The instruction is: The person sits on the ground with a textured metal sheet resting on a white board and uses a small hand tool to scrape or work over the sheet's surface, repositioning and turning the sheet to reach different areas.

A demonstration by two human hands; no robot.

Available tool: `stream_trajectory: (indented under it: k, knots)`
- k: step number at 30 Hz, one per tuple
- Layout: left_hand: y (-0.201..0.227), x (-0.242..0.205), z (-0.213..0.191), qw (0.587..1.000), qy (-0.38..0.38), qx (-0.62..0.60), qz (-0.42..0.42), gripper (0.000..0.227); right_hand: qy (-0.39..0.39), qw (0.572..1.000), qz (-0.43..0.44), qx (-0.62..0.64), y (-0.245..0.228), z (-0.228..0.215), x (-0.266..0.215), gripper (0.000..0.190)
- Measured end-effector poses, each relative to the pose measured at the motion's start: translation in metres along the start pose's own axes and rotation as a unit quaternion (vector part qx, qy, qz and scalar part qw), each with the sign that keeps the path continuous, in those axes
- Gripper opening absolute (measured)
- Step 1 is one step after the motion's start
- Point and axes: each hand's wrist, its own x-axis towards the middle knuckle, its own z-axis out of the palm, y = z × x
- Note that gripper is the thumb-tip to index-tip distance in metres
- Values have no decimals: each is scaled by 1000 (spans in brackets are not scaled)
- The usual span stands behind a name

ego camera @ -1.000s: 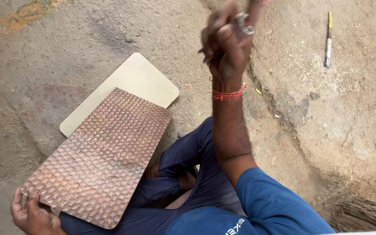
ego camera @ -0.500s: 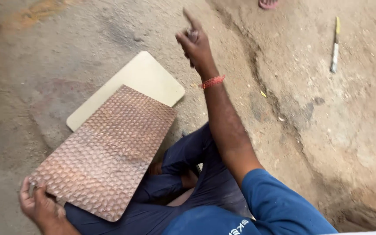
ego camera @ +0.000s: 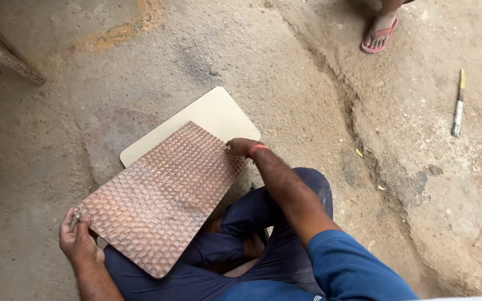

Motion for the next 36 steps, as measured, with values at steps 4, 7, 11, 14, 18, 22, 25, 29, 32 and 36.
stream_trajectory:
  k: [4,7,11,14,18,22,25,29,32,36]
  knots:
    - [3,2,4,1000,1,3,-6,53,-20,1000,0,-18,0,10,5,46]
    - [-9,6,-11,996,12,81,27,55,-2,996,-50,-77,17,31,33,42]
    - [35,-23,23,710,111,625,304,63,19,981,-101,-162,21,50,43,40]
    - [165,-86,171,792,-37,483,372,87,13,979,-99,-179,24,59,45,43]
    - [229,-121,258,821,-206,272,458,90,-11,979,-85,-186,12,60,24,45]
    - [227,-126,331,667,-326,213,635,54,-13,981,-78,-176,-6,37,-2,44]
    - [182,-120,363,637,-409,320,569,48,-32,982,-71,-170,-13,32,-8,42]
    - [60,-112,347,361,-569,702,229,67,-75,979,-65,-181,-18,24,-15,39]
    - [-1,-136,292,378,-580,700,177,77,-80,978,-55,-183,-26,16,-22,38]
    - [-17,-161,254,406,-565,702,151,75,-66,976,-63,-196,-15,23,-7,34]
